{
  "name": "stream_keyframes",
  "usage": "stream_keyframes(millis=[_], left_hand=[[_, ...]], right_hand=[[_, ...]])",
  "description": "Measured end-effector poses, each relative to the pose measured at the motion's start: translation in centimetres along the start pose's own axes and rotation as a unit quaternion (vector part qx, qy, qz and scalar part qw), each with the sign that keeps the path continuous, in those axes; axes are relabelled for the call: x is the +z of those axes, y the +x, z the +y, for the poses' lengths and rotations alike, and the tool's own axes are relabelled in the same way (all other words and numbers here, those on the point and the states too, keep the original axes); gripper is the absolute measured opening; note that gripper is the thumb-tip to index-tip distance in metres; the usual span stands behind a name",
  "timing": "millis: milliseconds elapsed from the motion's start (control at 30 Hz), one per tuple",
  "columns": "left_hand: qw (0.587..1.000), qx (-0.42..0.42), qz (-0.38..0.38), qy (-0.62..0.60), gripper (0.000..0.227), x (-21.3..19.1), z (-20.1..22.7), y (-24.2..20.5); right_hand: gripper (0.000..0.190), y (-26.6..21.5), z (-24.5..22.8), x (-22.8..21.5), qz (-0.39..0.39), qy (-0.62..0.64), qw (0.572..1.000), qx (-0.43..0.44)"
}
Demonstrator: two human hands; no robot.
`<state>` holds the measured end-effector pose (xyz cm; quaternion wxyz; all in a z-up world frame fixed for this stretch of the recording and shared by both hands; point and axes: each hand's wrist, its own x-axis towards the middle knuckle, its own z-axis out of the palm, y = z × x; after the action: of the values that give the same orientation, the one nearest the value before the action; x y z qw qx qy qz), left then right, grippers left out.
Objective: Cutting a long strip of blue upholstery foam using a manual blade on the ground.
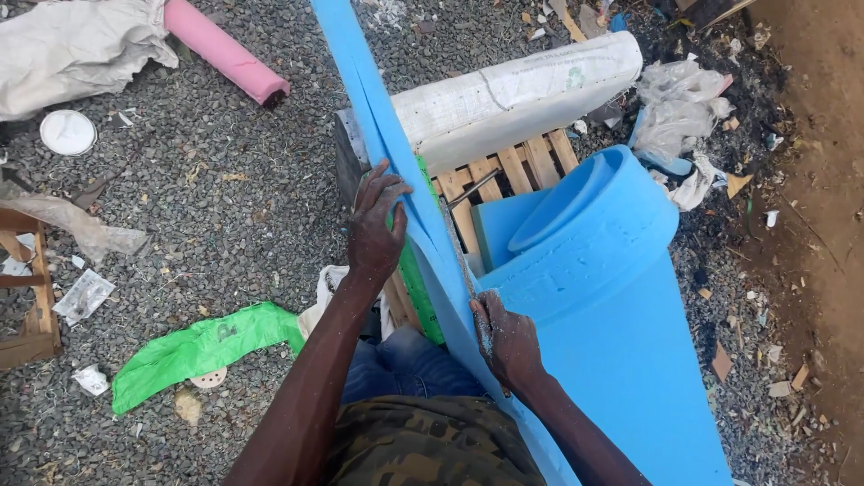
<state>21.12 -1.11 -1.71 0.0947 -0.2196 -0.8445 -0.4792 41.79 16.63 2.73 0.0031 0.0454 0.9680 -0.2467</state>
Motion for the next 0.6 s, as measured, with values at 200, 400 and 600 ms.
stream_keyframes(millis=[200, 400, 600], left_hand=[[0.997, -0.063, 0.028, 0.02, 0.027, 0.2, 4.6, -2.3], [0.99, -0.136, 0.013, -0.034, 0.035, 1.1, 6.0, -4.0], [0.984, -0.165, 0.024, -0.062, 0.04, 0.9, 5.1, -4.3]], right_hand=[[0.02, -0.3, -1.8, 0.4, 0.022, 0.023, 0.999, 0.009], [0.019, -0.3, -2.1, 0.2, 0.021, 0.036, 0.999, 0.022], [0.017, 0.4, -3.2, -0.8, 0.017, -0.017, 1.0, -0.007]])
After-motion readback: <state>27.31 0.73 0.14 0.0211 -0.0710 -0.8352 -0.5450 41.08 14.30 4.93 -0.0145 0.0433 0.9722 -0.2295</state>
